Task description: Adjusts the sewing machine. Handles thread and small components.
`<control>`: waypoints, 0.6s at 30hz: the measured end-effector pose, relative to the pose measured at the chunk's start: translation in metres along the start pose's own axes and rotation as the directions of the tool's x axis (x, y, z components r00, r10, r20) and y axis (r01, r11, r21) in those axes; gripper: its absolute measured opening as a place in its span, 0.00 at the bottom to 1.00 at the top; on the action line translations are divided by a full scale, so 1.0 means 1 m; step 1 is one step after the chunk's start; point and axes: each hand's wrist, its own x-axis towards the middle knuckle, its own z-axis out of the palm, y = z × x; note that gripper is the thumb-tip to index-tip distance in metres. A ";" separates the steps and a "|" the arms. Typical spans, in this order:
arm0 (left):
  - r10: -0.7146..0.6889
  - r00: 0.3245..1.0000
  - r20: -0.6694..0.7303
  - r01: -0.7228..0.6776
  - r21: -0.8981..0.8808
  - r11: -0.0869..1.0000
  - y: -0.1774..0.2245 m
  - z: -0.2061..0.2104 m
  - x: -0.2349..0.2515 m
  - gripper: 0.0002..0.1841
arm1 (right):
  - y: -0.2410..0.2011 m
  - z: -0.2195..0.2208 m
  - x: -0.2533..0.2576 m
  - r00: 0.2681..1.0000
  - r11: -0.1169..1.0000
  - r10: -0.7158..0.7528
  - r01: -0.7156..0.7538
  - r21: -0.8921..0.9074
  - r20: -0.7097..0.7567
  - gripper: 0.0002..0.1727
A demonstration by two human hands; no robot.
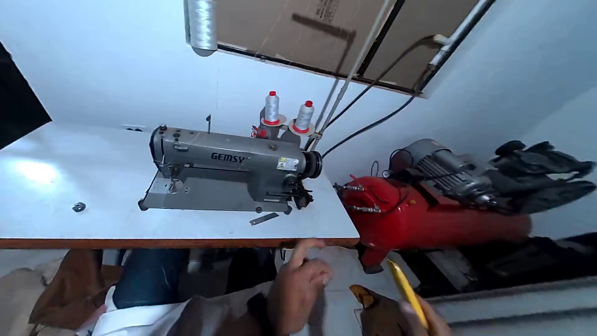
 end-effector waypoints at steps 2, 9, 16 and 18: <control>-0.023 0.999 -0.028 0.023 -0.007 1.000 -0.001 -0.043 -0.031 0.17 | -0.007 0.047 0.051 0.998 0.985 -0.063 0.066 -0.158 0.020 0.28; 0.021 0.979 0.204 -0.018 -0.017 1.000 -0.009 -0.182 -0.014 0.10 | -0.037 0.189 0.170 0.995 0.869 -0.096 0.068 -0.491 -0.032 0.25; -0.253 0.953 0.168 0.274 -0.116 0.955 -0.038 -0.287 -0.042 0.12 | -0.052 0.239 0.180 0.993 0.845 -0.112 0.080 -0.529 -0.028 0.26; -0.326 0.942 0.073 0.334 -0.135 0.933 -0.031 -0.304 -0.066 0.14 | -0.051 0.234 0.179 0.988 0.879 -0.151 0.115 -0.462 -0.041 0.30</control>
